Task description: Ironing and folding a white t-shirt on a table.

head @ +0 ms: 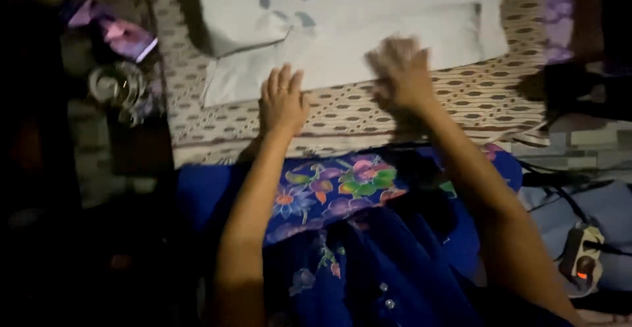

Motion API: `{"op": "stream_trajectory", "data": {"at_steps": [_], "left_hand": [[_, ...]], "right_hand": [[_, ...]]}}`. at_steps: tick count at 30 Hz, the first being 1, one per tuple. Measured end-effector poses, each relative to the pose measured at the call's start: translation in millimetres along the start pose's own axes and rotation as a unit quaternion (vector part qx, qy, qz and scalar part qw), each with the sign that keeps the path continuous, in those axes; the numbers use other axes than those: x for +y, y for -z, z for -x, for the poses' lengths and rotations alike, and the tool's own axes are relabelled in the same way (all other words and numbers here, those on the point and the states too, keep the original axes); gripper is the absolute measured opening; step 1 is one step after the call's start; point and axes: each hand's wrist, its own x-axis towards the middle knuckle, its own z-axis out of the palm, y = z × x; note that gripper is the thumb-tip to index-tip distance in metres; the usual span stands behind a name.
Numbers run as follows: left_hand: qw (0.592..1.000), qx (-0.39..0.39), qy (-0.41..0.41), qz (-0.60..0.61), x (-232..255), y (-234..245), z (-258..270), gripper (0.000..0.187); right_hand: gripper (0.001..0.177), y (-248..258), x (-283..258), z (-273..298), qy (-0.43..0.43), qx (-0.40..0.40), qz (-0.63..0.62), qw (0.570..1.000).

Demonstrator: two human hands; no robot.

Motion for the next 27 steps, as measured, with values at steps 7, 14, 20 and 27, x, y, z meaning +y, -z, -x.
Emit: {"op": "stream_trajectory", "data": {"at_steps": [7, 14, 20, 27], "left_hand": [[0.984, 0.126, 0.086, -0.089, -98.8, 9.7, 35.7, 0.043], [0.965, 0.189, 0.059, -0.171, -133.6, 24.3, 28.7, 0.036], [0.967, 0.186, 0.029, -0.174, -147.0, 24.0, 39.3, 0.033], [0.967, 0.172, 0.003, -0.190, -129.6, 61.3, 95.3, 0.028]], "right_hand": [[0.079, -1.6, -86.8, -16.5, 0.163, 0.007, 0.181, 0.970], [0.069, 50.7, -55.1, -5.4, 0.037, 0.071, 0.115, 0.990], [0.038, 57.7, -32.2, 30.7, 0.146, 0.186, 0.135, 0.962], [0.041, 49.2, -47.0, 83.7, 0.130, 0.198, 0.195, 0.952]]}}
